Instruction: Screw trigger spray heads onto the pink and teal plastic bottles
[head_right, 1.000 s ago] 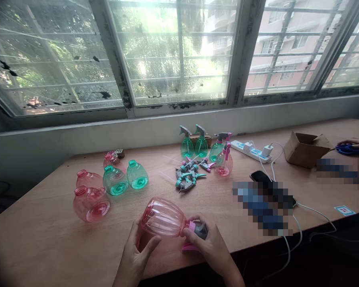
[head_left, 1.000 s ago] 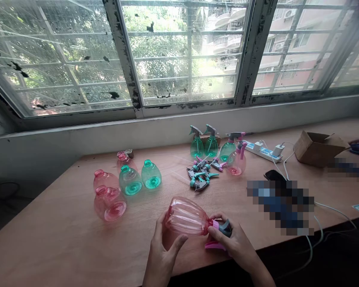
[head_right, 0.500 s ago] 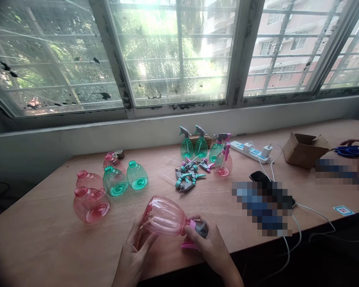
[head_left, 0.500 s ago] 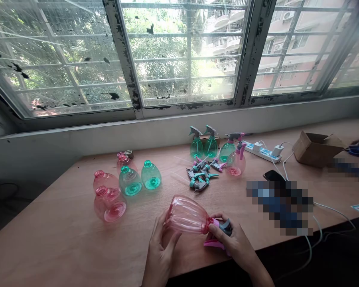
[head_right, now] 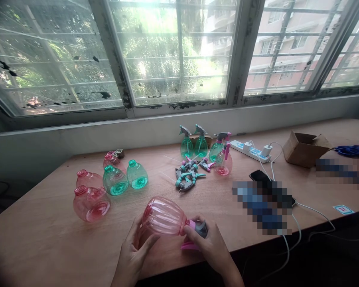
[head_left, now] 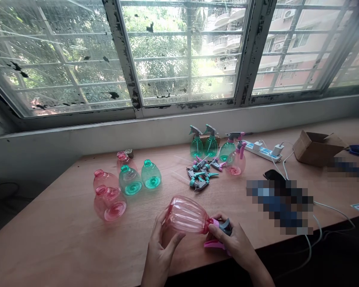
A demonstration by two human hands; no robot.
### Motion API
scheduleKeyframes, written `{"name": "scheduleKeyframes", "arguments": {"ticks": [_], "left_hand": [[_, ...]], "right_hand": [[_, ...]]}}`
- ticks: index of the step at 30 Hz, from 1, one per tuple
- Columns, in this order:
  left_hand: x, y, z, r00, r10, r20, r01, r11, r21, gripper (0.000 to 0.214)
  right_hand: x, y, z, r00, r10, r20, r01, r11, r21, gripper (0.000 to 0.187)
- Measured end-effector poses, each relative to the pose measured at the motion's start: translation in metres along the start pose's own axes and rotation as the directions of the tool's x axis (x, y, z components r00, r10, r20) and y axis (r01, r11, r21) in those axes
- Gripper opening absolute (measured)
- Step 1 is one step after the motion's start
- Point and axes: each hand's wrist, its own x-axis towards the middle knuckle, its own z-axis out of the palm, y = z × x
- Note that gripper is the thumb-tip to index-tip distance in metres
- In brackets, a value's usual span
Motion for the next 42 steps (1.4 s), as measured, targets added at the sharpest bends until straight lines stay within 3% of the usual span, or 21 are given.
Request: {"name": "scheduleKeyframes", "arguments": {"ticks": [8,12,16,23,29,34,42], "left_hand": [[0.000,-0.002,-0.001,0.999,0.027,-0.021,-0.025,0.996,0.088,0.066],[-0.004,0.003,0.003,0.999,0.006,-0.031,-0.006,1.000,0.002,0.073],[-0.005,0.005,0.002,0.999,-0.037,-0.005,0.037,0.995,-0.093,0.057],[0.000,-0.003,-0.003,0.999,0.041,-0.001,-0.041,0.999,0.004,0.048],[-0.002,0.003,0.001,0.999,-0.008,0.053,0.010,0.999,-0.040,0.053],[-0.003,0.009,0.001,0.999,-0.021,0.037,0.023,0.999,-0.048,0.052],[0.000,0.002,-0.001,0.999,-0.041,0.001,0.041,0.994,-0.101,0.051]], "right_hand": [[0.000,0.000,-0.001,1.000,-0.004,-0.005,0.004,1.000,-0.013,0.041],[0.000,0.001,-0.001,1.000,0.002,0.002,-0.002,1.000,0.005,0.040],[-0.001,0.002,0.000,1.000,0.015,0.005,-0.015,1.000,0.013,0.040],[0.000,0.001,0.000,1.000,-0.019,-0.015,0.019,0.999,-0.028,0.040],[0.002,0.000,-0.001,1.000,-0.012,-0.019,0.012,1.000,-0.019,0.041],[0.000,-0.002,0.001,1.000,-0.012,-0.007,0.012,1.000,0.000,0.039],[0.000,-0.002,0.000,1.000,-0.006,-0.005,0.005,0.999,-0.036,0.040]]}}
